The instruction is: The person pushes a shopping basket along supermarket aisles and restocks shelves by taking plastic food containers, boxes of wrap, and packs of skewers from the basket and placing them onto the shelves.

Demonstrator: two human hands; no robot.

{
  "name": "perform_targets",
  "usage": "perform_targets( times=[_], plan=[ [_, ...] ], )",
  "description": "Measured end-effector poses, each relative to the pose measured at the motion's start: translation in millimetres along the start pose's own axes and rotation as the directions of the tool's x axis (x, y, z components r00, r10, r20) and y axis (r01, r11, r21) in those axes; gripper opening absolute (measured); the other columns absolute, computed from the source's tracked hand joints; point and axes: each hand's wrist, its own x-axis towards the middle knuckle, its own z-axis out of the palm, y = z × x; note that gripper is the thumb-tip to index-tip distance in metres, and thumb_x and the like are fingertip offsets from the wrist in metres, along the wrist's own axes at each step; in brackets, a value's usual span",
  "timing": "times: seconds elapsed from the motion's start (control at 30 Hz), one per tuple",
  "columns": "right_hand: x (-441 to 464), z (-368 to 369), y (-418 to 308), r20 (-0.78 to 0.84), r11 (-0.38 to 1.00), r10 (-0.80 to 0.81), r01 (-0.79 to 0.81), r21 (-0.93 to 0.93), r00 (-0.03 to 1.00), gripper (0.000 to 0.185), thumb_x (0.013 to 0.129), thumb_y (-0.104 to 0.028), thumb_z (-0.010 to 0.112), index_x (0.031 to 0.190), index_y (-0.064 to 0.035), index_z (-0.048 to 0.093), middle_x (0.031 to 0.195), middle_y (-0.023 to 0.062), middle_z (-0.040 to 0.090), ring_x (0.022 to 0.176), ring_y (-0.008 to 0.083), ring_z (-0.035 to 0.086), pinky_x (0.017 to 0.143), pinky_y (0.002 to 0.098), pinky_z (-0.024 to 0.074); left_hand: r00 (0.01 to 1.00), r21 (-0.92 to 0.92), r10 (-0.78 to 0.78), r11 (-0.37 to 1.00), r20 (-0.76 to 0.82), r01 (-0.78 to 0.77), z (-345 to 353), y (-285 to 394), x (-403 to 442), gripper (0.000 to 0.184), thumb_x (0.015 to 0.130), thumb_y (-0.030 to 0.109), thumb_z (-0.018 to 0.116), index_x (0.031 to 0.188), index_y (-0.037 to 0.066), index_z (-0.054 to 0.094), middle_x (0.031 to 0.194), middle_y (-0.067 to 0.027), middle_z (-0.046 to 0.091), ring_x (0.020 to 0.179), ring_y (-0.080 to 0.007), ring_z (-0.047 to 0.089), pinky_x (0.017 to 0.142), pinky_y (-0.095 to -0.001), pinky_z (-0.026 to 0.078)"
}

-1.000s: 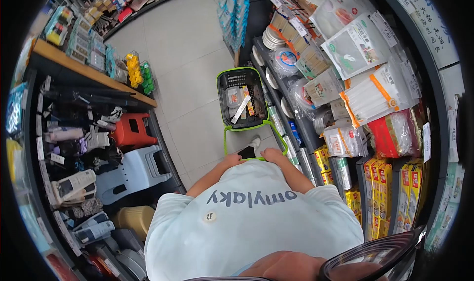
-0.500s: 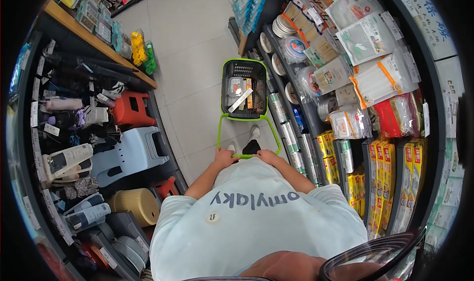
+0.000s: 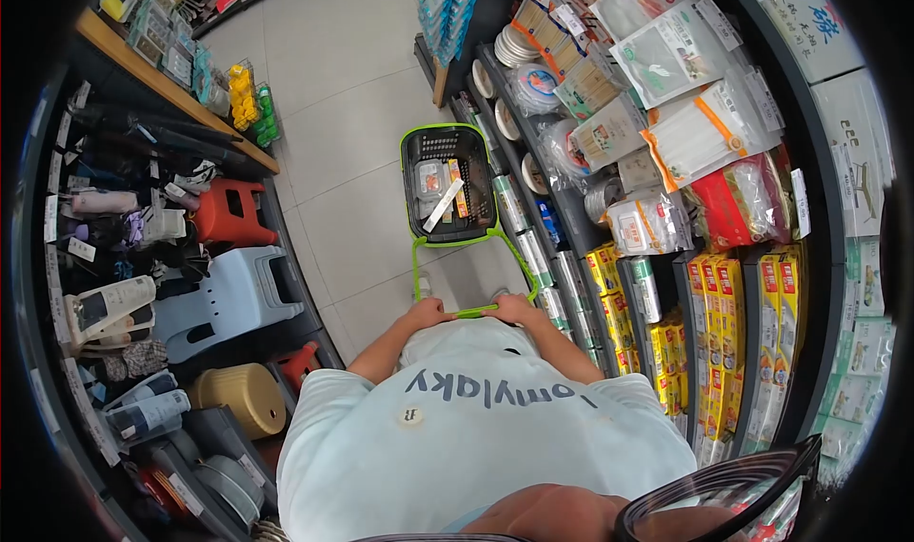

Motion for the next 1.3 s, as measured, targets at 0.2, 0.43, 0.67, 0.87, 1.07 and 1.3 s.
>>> perform_targets(
  times=[0.2,0.43,0.67,0.87,1.07,1.3],
  plan=[
    [-20,15,51,-0.032,0.998,-0.046,0.045,-0.042,0.998,0.067,0.084,-0.069,0.054,0.109,-0.0099,0.072,0.106,0.0168,0.070,0.101,0.0345,0.065,0.091,0.0498,0.0427,0.998,-0.048,-0.043,0.998,0.045,0.045,39,32,17,0.057,0.074,0.059,0.076,0.078,0.003,0.068,0.084,-0.0168,0.069,0.079,-0.0293,0.066,0.070,-0.0400,0.052],
    [-47,26,158,-0.085,0.985,-0.164,0.167,0.031,0.983,0.067,0.080,-0.069,0.059,0.109,-0.0095,0.070,0.103,0.0161,0.071,0.097,0.0332,0.067,0.090,0.0494,0.0448,0.962,0.083,-0.201,0.979,0.187,0.188,119,105,49,0.070,0.078,0.067,0.065,0.106,0.003,0.070,0.107,-0.0188,0.069,0.101,-0.0324,0.066,0.087,-0.0415,0.051],
    [-76,38,249,-0.043,0.983,-0.167,0.170,0.070,0.985,0.072,0.070,-0.072,0.068,0.106,-0.0089,0.069,0.099,0.0153,0.072,0.094,0.0346,0.068,0.082,0.0433,0.0517,0.870,0.401,-0.383,0.883,0.311,0.245,180,211,61,0.061,0.084,0.057,0.059,0.124,0.011,0.064,0.127,-0.0148,0.063,0.119,-0.0339,0.059,0.097,-0.0571,0.043],
    [-104,31,266,0.047,0.977,-0.182,0.175,0.119,0.982,0.071,0.068,-0.070,0.071,0.105,-0.0090,0.070,0.088,0.0108,0.073,0.086,0.0296,0.070,0.077,0.0400,0.0532,0.849,0.384,-0.358,0.901,0.389,0.204,233,168,76,0.051,0.084,0.045,0.061,0.123,0.012,0.064,0.127,-0.0149,0.063,0.119,-0.0347,0.059,0.095,-0.0568,0.045],
    [-113,19,267,0.293,0.975,-0.201,0.162,0.152,0.935,0.067,0.072,-0.069,0.068,0.101,-0.0085,0.072,0.077,0.0077,0.073,0.076,0.0250,0.070,0.072,0.0370,0.0526,0.871,0.372,-0.358,0.900,0.336,0.226,254,167,75,0.048,0.084,0.042,0.061,0.122,0.013,0.064,0.126,-0.0148,0.064,0.118,-0.0349,0.059,0.095,-0.0561,0.046],
    [-109,52,252,0.238,0.938,-0.337,0.304,0.164,0.911,0.069,0.078,-0.068,0.063,0.101,-0.0035,0.072,0.095,0.0158,0.072,0.083,0.0283,0.067,0.074,0.0413,0.0514,0.910,0.343,-0.314,0.915,0.272,0.213,260,144,57,0.045,0.084,0.039,0.062,0.120,0.013,0.065,0.125,-0.0146,0.064,0.117,-0.0351,0.060,0.094,-0.0553,0.046]
  ],
)
